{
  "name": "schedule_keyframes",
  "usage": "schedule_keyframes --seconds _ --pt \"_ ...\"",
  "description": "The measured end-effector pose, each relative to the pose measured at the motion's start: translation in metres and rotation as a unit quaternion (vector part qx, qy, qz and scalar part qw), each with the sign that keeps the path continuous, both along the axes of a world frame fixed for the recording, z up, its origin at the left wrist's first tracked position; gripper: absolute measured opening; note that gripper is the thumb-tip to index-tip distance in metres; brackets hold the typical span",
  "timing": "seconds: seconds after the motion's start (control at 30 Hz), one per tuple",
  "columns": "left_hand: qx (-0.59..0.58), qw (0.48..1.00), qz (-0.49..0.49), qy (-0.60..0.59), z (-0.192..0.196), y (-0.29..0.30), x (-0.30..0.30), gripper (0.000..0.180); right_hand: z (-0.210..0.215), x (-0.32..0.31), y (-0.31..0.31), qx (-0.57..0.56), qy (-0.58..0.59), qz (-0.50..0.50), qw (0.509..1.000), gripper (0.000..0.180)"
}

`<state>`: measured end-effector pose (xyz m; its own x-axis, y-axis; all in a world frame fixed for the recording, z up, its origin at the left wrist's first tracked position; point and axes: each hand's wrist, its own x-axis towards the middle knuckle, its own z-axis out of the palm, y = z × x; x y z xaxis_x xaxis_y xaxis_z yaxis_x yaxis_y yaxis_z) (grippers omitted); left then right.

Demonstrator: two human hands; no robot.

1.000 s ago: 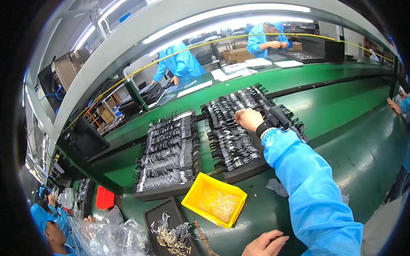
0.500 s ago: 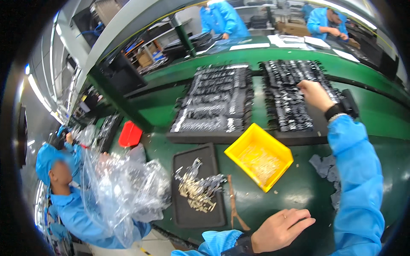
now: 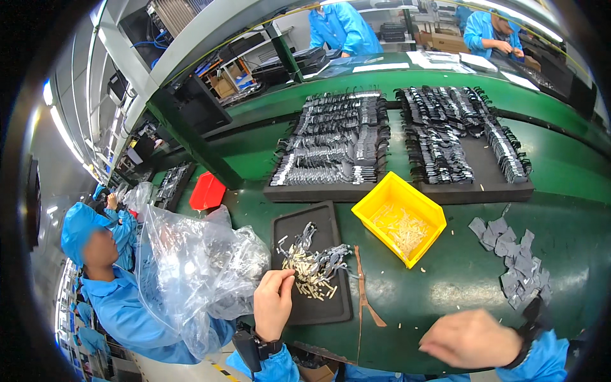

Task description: Assembling small plastic and metal components on a factory production line.

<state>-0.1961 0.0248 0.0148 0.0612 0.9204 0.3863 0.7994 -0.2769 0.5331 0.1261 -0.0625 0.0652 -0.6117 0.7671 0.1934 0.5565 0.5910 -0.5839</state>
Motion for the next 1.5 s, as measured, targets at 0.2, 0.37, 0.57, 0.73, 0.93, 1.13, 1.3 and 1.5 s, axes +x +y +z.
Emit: schedule_keyframes --seconds 0.2,0.37,0.57,0.73,0.93,1.13,1.3,1.5 --pt "-0.047 0.998 -0.035 -0.013 -0.015 0.002 0.004 0.017 -0.069 -0.032 -0.007 -0.097 0.089 -0.015 0.991 0.007" --pt "-0.001 0.999 -0.022 0.030 -0.014 0.005 0.001 0.007 -0.081 -0.029 -0.003 -0.174 0.155 -0.062 0.970 0.008" --pt "-0.051 0.992 -0.116 -0.019 -0.010 -0.001 0.009 0.014 -0.081 -0.024 -0.003 -0.205 0.175 -0.062 0.961 0.008" --pt "-0.048 0.987 -0.136 0.073 -0.012 -0.006 0.022 0.015 -0.082 -0.026 -0.003 -0.190 0.178 -0.056 0.964 0.009" --pt "0.026 0.979 -0.144 0.142 -0.012 0.000 0.025 0.010 -0.087 -0.024 -0.003 -0.181 0.186 -0.059 0.964 0.009" --pt "0.016 0.984 -0.042 -0.174 0.007 0.001 0.011 0.002 -0.086 -0.024 -0.002 -0.184 0.184 -0.055 0.964 0.010" --pt "-0.021 0.928 -0.049 -0.370 -0.001 0.009 0.007 0.006 -0.086 -0.023 0.000 -0.208 0.201 -0.066 0.955 0.011" --pt "0.039 0.835 -0.315 -0.449 0.014 0.007 0.074 0.015 -0.055 -0.029 0.029 -0.454 0.410 -0.007 0.791 0.039"
